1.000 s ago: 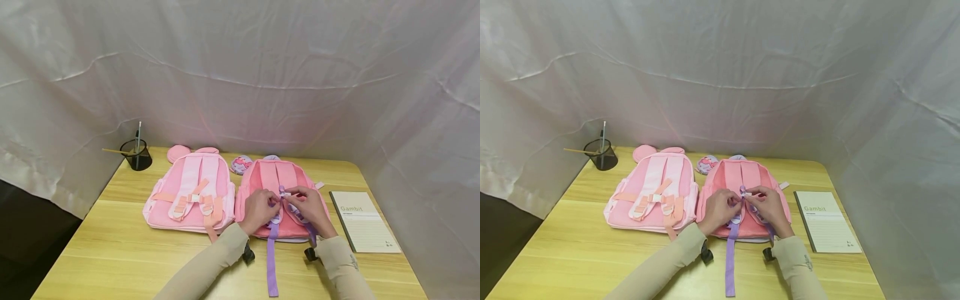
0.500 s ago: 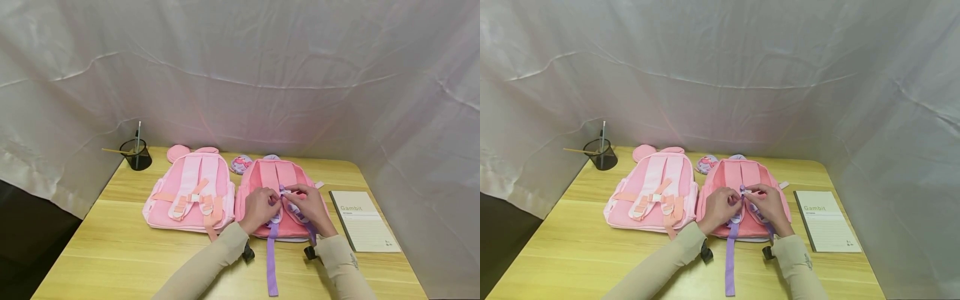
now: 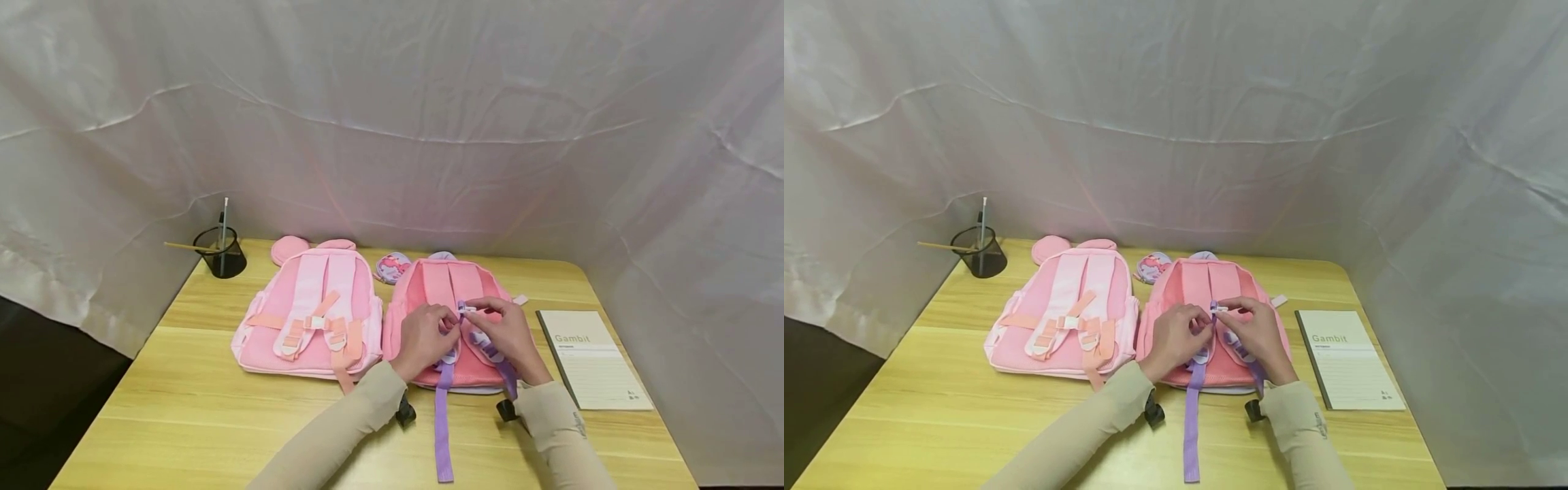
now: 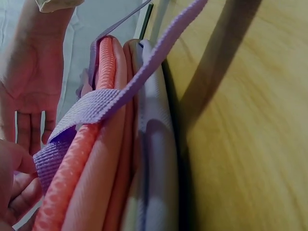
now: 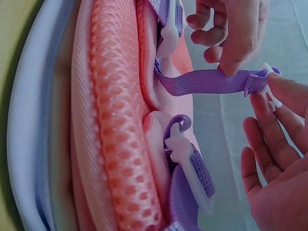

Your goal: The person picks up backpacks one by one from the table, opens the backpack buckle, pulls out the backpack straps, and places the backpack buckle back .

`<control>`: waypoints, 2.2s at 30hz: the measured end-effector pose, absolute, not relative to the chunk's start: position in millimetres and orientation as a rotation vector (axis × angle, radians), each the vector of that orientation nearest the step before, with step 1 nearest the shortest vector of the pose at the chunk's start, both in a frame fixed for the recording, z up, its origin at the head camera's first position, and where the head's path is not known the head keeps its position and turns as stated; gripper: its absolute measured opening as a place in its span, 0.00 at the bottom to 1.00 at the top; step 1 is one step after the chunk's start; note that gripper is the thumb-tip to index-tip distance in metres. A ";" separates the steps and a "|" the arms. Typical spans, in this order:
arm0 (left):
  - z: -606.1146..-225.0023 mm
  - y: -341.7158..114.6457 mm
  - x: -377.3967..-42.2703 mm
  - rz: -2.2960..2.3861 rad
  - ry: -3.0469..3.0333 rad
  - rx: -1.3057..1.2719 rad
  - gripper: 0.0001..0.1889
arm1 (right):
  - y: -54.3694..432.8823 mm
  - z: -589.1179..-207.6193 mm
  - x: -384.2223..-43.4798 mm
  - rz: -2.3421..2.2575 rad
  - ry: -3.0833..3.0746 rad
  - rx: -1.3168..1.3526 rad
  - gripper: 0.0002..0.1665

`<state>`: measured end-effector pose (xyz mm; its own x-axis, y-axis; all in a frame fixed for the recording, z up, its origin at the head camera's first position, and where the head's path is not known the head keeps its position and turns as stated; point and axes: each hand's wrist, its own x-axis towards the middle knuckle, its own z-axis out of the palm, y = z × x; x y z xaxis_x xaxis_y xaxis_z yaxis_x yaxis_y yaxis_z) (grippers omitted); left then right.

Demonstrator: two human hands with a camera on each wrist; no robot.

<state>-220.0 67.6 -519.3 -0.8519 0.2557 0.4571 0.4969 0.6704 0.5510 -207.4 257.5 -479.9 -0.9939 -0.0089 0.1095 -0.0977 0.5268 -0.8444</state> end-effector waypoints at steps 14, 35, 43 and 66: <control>-526.5 69.4 -219.0 -1.013 -2.558 -0.643 0.04 | 261.5 -474.2 -209.3 1.353 -2.663 0.081 0.21; -527.7 46.1 -220.6 -1.032 -2.565 -0.843 0.08 | 278.8 -457.6 -207.5 1.349 -2.692 0.166 0.22; -528.3 27.7 -213.4 -0.929 -2.639 -0.847 0.11 | 306.9 -460.7 -213.3 1.301 -2.761 0.250 0.21; -539.9 25.5 -213.4 -1.008 -2.670 -0.796 0.12 | 352.2 -506.9 -226.8 1.191 -2.945 0.218 0.19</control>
